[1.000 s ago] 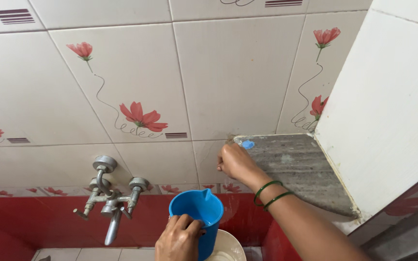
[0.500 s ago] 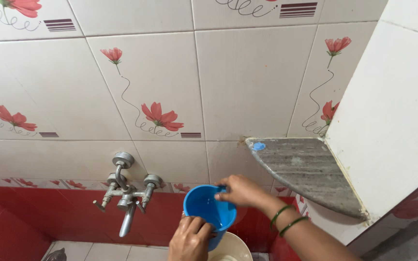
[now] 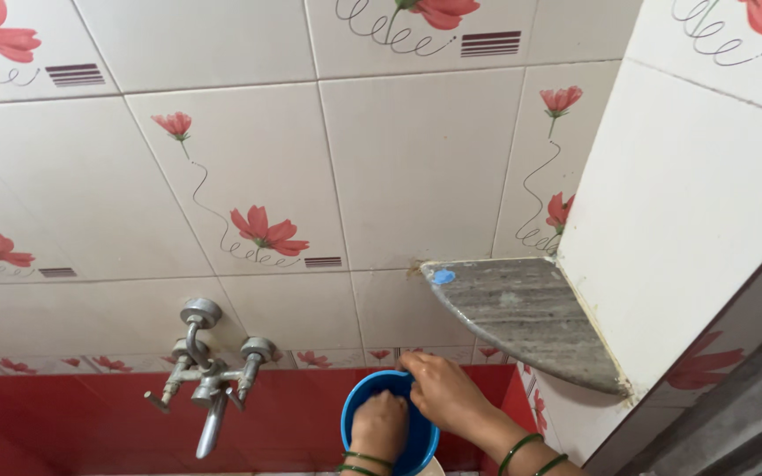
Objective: The person fills a blue plastic jug from a wall tap and pours water onto a wall-mounted washboard, scrubbing it with their hands. They then rinse their hands and place a basket of toothbrushes onto the washboard before returning to the shelf to handle a soap dish and a liquid soap bottle.
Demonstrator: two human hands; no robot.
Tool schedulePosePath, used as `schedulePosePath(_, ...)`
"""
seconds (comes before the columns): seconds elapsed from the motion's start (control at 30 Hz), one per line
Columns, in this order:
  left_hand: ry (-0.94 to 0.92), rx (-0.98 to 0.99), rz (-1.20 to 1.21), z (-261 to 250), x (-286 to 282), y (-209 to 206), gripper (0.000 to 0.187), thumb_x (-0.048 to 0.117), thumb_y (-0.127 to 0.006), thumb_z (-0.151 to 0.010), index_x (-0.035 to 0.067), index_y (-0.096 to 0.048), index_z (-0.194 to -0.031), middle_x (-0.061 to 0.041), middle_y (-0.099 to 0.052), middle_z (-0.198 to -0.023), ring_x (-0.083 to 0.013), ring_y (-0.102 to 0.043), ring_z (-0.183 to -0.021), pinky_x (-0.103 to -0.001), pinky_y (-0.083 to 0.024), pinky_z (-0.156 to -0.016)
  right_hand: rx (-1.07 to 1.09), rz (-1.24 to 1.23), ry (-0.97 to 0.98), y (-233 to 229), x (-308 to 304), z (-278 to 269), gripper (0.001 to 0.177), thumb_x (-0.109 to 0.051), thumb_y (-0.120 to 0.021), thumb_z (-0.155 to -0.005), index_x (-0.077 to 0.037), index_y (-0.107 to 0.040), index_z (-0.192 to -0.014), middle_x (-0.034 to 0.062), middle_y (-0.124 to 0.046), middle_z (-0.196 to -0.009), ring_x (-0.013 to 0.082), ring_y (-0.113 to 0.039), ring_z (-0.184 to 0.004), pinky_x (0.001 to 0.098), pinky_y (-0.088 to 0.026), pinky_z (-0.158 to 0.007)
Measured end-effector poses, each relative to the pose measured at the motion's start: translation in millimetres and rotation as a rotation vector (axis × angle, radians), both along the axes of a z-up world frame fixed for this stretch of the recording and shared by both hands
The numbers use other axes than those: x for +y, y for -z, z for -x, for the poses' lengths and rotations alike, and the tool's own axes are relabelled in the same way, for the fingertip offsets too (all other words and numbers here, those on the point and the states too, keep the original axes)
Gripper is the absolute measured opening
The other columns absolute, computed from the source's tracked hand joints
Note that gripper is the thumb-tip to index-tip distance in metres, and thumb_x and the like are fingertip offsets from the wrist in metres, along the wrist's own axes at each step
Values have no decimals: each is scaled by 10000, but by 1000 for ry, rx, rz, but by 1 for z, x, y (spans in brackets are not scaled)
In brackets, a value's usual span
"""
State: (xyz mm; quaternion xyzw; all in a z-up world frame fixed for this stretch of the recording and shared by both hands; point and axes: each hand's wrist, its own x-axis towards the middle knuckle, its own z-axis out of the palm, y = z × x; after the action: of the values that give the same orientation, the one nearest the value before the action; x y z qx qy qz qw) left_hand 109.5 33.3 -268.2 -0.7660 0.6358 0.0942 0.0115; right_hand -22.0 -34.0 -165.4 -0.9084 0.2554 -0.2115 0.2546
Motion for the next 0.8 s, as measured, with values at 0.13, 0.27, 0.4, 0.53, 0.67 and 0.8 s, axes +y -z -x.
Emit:
schedulePosePath(0.13,-37,-47,-342,6,-21,7,212,179,-559,-967,102,-730,-1064,-137,-717,-1104,-293,-706,-1066,-429,-579,-867,-17,-62,12,5,-1,7,212,1,-637,-778,26,-593,-985,230,-688,-967,466,-635,-1000,538,-510,-835)
schedulePosePath(0.27,-16,-49,-324,15,-16,-17,251,210,-532,-1019,123,-740,-1129,-130,-726,-1133,-280,-715,-1112,-437,-573,-887,66,-221,132,16,-1,7,225,-9,-611,-786,-24,-629,-1010,220,-715,-937,432,-702,-947,509,-560,-829)
schedulePosePath(0.4,78,-96,134,11,-2,-59,167,174,-587,-952,121,-733,-1012,-103,-734,-1010,-285,-708,-1027,-429,-569,-829,63,-55,203,22,-12,5,188,-11,-637,-792,-12,-647,-980,236,-724,-942,466,-673,-949,548,-529,-838)
schedulePosePath(0.53,55,-107,586,-7,15,-98,194,138,-611,-881,127,-674,-1064,-71,-700,-1066,-276,-682,-1031,-418,-566,-846,30,-3,263,13,-20,2,202,-5,-630,-788,-20,-663,-987,238,-726,-940,442,-690,-946,533,-552,-834)
schedulePosePath(0.67,-323,133,525,-21,31,-117,578,237,-663,-803,167,-552,-1365,-87,-632,-1303,-344,-683,-1028,-487,-562,-825,29,42,293,-12,-30,-1,193,-35,-652,-797,-4,-653,-988,241,-725,-914,441,-694,-910,523,-552,-829)
schedulePosePath(0.8,-556,372,392,-26,37,-116,488,178,-619,-856,198,-539,-1337,-91,-666,-1267,-385,-684,-1063,-526,-556,-891,-69,115,245,-31,-26,-5,166,-30,-658,-800,1,-663,-963,220,-725,-910,411,-702,-885,499,-558,-793)
